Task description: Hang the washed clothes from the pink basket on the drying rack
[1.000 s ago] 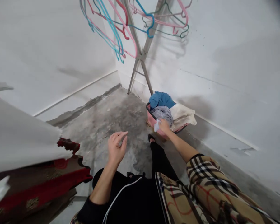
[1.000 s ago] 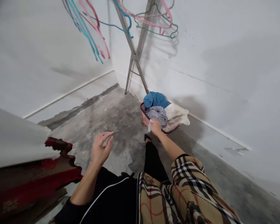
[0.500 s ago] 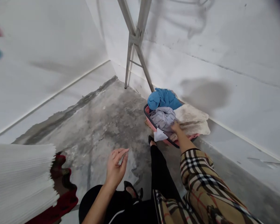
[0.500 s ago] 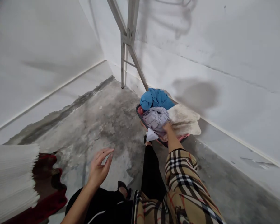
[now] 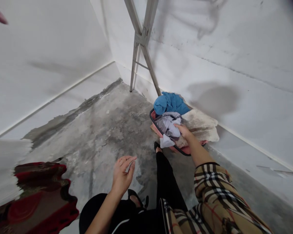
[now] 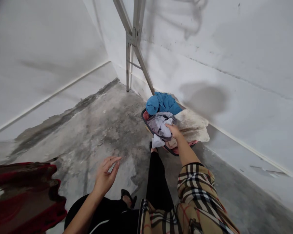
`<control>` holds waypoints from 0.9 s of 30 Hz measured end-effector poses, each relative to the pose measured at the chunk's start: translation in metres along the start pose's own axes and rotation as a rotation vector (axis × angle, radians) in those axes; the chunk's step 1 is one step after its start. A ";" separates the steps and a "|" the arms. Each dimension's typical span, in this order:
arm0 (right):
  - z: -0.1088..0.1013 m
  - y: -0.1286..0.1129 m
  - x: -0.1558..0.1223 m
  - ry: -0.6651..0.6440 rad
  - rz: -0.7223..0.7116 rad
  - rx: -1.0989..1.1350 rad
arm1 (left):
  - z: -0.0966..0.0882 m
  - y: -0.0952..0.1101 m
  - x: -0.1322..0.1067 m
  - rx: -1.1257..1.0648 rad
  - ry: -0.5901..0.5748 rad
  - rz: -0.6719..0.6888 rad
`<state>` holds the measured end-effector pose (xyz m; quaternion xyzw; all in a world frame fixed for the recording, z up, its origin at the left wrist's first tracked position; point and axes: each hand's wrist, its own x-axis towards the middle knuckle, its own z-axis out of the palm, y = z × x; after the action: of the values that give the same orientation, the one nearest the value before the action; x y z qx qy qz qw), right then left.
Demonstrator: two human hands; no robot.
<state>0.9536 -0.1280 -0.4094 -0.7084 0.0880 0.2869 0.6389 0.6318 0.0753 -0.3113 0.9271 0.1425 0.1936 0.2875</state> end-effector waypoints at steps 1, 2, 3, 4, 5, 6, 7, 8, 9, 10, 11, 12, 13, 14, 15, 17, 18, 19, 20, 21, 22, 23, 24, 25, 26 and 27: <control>0.000 -0.007 -0.004 -0.028 0.011 0.040 | -0.003 0.001 -0.001 -0.003 0.001 -0.003; 0.001 -0.016 -0.010 -0.061 0.018 0.081 | -0.006 0.002 -0.003 -0.007 0.006 -0.005; 0.001 -0.026 -0.018 -0.096 0.013 0.123 | -0.009 0.004 -0.005 -0.015 0.012 -0.009; 0.000 -0.037 -0.027 -0.129 -0.004 0.166 | -0.013 0.006 -0.007 -0.025 0.018 -0.015; 0.000 -0.049 -0.037 -0.158 -0.032 0.207 | -0.016 0.008 -0.009 -0.037 0.023 -0.020; 0.000 -0.062 -0.049 -0.181 -0.064 0.243 | -0.019 0.011 -0.012 -0.050 0.029 -0.027; 0.001 -0.075 -0.063 -0.200 -0.101 0.275 | -0.023 0.014 -0.015 -0.060 0.035 -0.032; 0.001 -0.089 -0.078 -0.217 -0.140 0.305 | -0.026 0.017 -0.018 -0.070 0.042 -0.037; 0.002 -0.103 -0.094 -0.231 -0.180 0.329 | -0.029 0.021 -0.020 -0.081 0.050 -0.038; 0.003 -0.117 -0.111 -0.243 -0.218 0.349 | -0.033 0.025 -0.023 -0.094 0.057 -0.034; 0.005 -0.131 -0.129 -0.253 -0.258 0.366 | -0.036 0.029 -0.026 -0.108 0.060 -0.027; 0.007 -0.145 -0.148 -0.264 -0.298 0.384 | -0.040 0.033 -0.028 -0.123 0.059 -0.014; 0.009 -0.158 -0.167 -0.276 -0.337 0.398 | -0.044 0.038 -0.030 -0.137 0.055 0.000; 0.012 -0.171 -0.187 -0.288 -0.377 0.408 | -0.049 0.043 -0.032 -0.148 0.053 0.011; 0.015 -0.183 -0.207 -0.309 -0.418 0.417 | -0.055 0.048 -0.033 -0.156 0.058 0.020; 0.021 -0.203 -0.247 -0.380 -0.512 0.425 | -0.068 0.059 -0.034 -0.167 0.090 0.020; 0.025 -0.212 -0.267 -0.423 -0.563 0.424 | -0.076 0.065 -0.035 -0.172 0.119 0.016; 0.030 -0.219 -0.287 -0.465 -0.612 0.421 | -0.084 0.070 -0.035 -0.178 0.156 0.015; 0.035 -0.225 -0.307 -0.505 -0.656 0.419 | -0.092 0.076 -0.035 -0.185 0.198 0.021; 0.040 -0.230 -0.327 -0.536 -0.696 0.420 | -0.099 0.082 -0.035 -0.193 0.236 0.041; 0.046 -0.233 -0.345 -0.555 -0.727 0.425 | -0.107 0.088 -0.036 -0.201 0.270 0.068; 0.053 -0.236 -0.362 -0.567 -0.751 0.432 | -0.113 0.093 -0.037 -0.205 0.296 0.103; 0.059 -0.237 -0.378 -0.573 -0.771 0.440 | -0.119 0.098 -0.039 -0.205 0.319 0.138; 0.066 -0.237 -0.391 -0.577 -0.788 0.449 | -0.124 0.103 -0.042 -0.199 0.343 0.168; 0.072 -0.236 -0.402 -0.583 -0.794 0.454 | -0.129 0.107 -0.045 -0.189 0.370 0.192; 0.078 -0.234 -0.411 -0.591 -0.791 0.455 | -0.134 0.110 -0.048 -0.178 0.401 0.207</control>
<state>0.7086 -0.1138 0.0027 -0.4205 -0.3085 0.1853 0.8329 0.5468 0.0343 -0.1579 0.8507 0.0834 0.4141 0.3127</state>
